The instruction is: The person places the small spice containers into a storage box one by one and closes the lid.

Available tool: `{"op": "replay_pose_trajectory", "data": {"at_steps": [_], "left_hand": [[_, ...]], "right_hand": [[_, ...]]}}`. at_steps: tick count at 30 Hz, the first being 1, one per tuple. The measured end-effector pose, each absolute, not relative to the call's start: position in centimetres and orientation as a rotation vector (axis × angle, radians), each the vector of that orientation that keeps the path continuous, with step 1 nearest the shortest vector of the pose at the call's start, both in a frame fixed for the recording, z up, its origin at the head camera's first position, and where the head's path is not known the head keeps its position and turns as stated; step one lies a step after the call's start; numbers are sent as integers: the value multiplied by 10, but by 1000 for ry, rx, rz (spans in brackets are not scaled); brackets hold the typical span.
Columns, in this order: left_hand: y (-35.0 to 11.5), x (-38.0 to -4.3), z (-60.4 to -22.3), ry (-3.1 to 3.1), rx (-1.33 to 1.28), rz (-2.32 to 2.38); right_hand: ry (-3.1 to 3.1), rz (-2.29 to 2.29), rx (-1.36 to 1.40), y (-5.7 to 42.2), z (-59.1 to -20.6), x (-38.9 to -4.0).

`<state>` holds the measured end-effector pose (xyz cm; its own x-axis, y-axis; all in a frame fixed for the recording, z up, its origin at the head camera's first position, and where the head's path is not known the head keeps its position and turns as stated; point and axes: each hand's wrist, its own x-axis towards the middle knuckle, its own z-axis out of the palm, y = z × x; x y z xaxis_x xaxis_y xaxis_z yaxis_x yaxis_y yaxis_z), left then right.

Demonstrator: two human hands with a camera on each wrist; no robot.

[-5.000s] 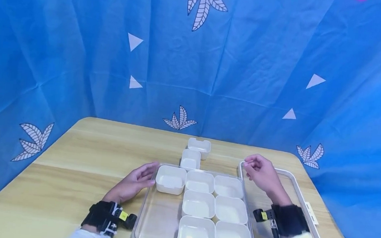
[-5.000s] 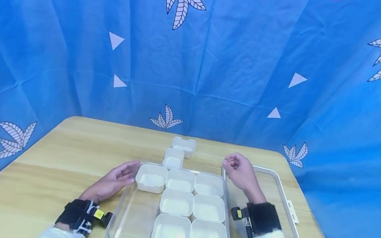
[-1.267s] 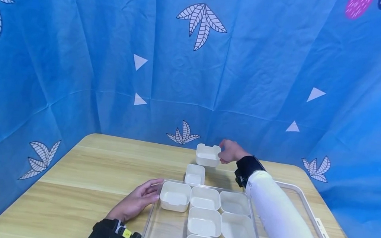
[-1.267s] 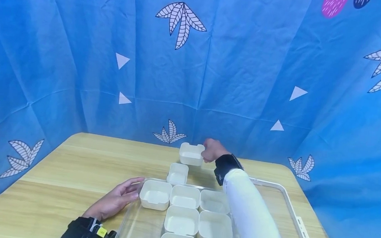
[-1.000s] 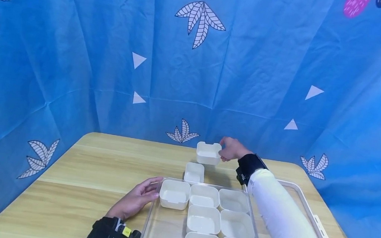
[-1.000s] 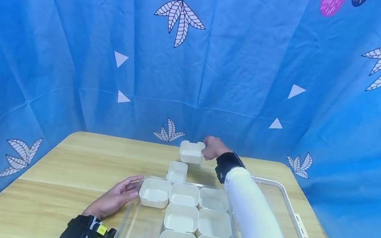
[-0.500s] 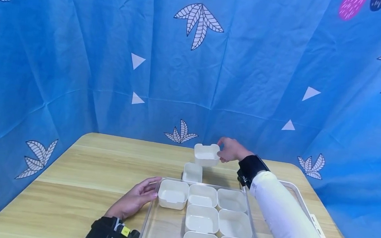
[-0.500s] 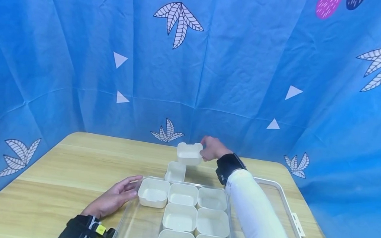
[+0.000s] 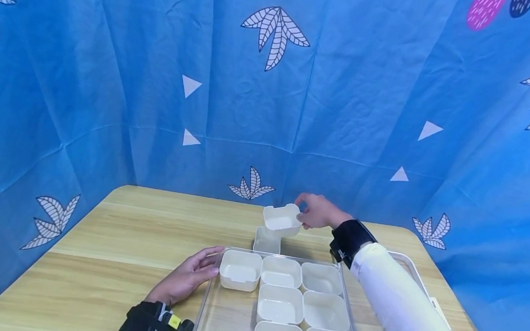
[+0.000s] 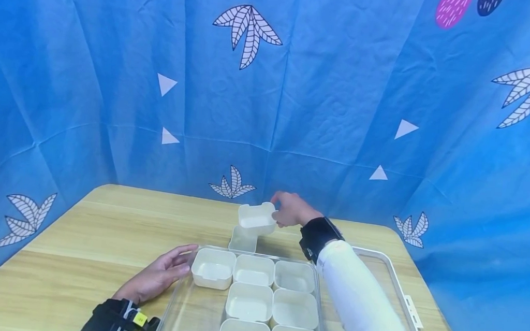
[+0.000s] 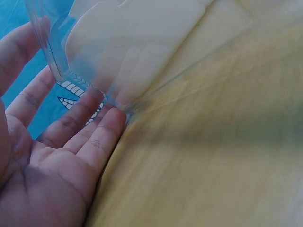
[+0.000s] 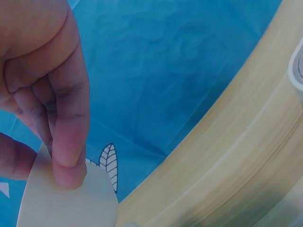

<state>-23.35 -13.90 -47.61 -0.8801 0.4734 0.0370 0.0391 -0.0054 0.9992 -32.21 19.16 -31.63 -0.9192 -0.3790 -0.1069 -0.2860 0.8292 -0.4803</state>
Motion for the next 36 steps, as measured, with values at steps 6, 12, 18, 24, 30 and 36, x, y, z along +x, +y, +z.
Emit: {"op": "replay_pose_trajectory", "data": {"at_steps": [6,12,18,24,30,36], "left_hand": [[-137,-233,-479,1953,517,1955],[-137,-233,-479,1943,512,1966],[-137,-233,-478,1942,511,1965],[-136,-233,-478,1955,507,1958],[-137,-233,-477,1966,515,1949],[-137,-234,-477,1974,526,1956]], "right_hand": [[2780,-709,-597,188,-316,-315],[2773,-686,-679,181,-315,-309],[2770,-639,-754,176,-313,-303],[2758,-611,-856,173,-311,-299],[2722,-609,-923,167,-309,-294],[2691,-593,-1030,162,-308,-288]]}}
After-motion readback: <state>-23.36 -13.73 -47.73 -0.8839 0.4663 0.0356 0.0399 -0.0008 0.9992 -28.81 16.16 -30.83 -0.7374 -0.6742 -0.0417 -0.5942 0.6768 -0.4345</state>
